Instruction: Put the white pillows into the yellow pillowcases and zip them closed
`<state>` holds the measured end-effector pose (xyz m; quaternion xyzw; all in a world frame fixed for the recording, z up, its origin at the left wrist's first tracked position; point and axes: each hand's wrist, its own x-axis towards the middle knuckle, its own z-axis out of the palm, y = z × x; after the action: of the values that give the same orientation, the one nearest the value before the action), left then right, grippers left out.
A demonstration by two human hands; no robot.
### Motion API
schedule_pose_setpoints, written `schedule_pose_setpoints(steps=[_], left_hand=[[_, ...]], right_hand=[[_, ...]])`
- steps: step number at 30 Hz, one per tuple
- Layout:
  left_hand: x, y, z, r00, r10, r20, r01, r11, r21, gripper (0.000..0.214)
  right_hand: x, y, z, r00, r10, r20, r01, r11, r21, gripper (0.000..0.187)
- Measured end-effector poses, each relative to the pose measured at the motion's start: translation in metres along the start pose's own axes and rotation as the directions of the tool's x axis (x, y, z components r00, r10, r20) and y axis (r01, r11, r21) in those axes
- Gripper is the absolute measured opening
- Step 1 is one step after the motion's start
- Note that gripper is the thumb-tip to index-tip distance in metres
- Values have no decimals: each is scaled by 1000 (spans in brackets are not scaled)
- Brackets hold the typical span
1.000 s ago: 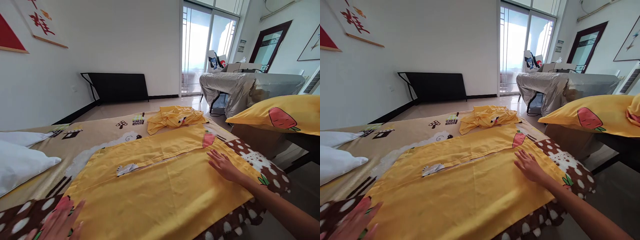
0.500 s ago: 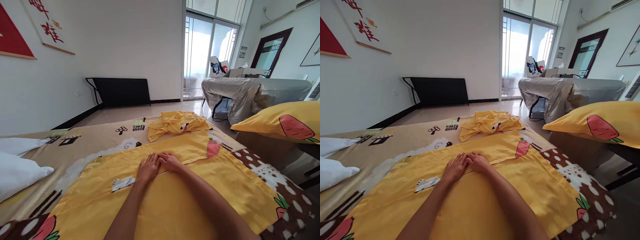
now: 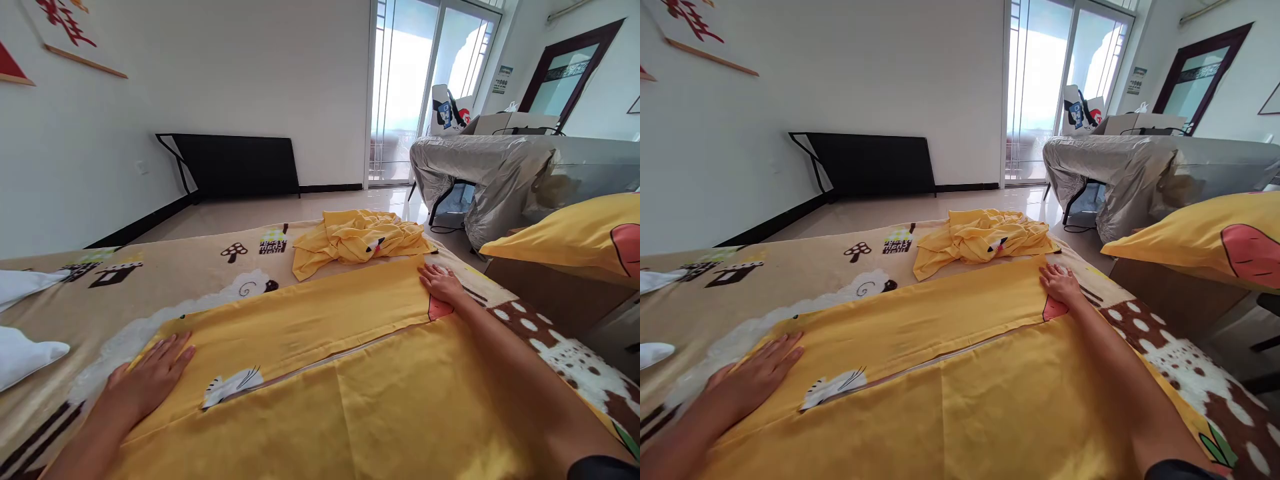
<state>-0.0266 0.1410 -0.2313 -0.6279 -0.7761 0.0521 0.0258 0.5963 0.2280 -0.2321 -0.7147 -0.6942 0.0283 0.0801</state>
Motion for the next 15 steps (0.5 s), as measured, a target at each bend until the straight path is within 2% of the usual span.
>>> schedule_pose_setpoints(steps=[1, 3, 5, 7, 9, 11, 13, 15], left_hand=[[0, 6, -11, 999, 13, 34, -14, 1000, 21, 55], [1, 35, -35, 998, 34, 50, -36, 999, 39, 54], [5, 85, -55, 990, 137, -17, -137, 990, 20, 54], [8, 145, -62, 968, 241, -68, -242, 970, -12, 56], [10, 200, -55, 947, 310, -84, -316, 947, -59, 56], [9, 236, -39, 946, 314, -77, -321, 941, -104, 55], [7, 251, -24, 951, 299, -80, -308, 941, -141, 55], [8, 248, -15, 955, 286, -82, -296, 939, -175, 55]], right_hand=[[0, -7, -4, 1000, 0, -27, 0, 1000, 5, 48], [-1, -41, -7, 996, -25, -89, 28, 999, 34, 48], [-3, -98, -3, 988, -90, -124, 101, 991, 85, 49], [-7, -166, 9, 971, -218, -99, 231, 961, 151, 48], [-14, -226, 26, 933, -351, -77, 359, 909, 213, 46], [-21, -264, 41, 902, -424, -76, 429, 867, 253, 47], [-25, -276, 51, 875, -476, -83, 479, 834, 272, 47], [-23, -266, 55, 843, -533, -78, 532, 800, 277, 45]])
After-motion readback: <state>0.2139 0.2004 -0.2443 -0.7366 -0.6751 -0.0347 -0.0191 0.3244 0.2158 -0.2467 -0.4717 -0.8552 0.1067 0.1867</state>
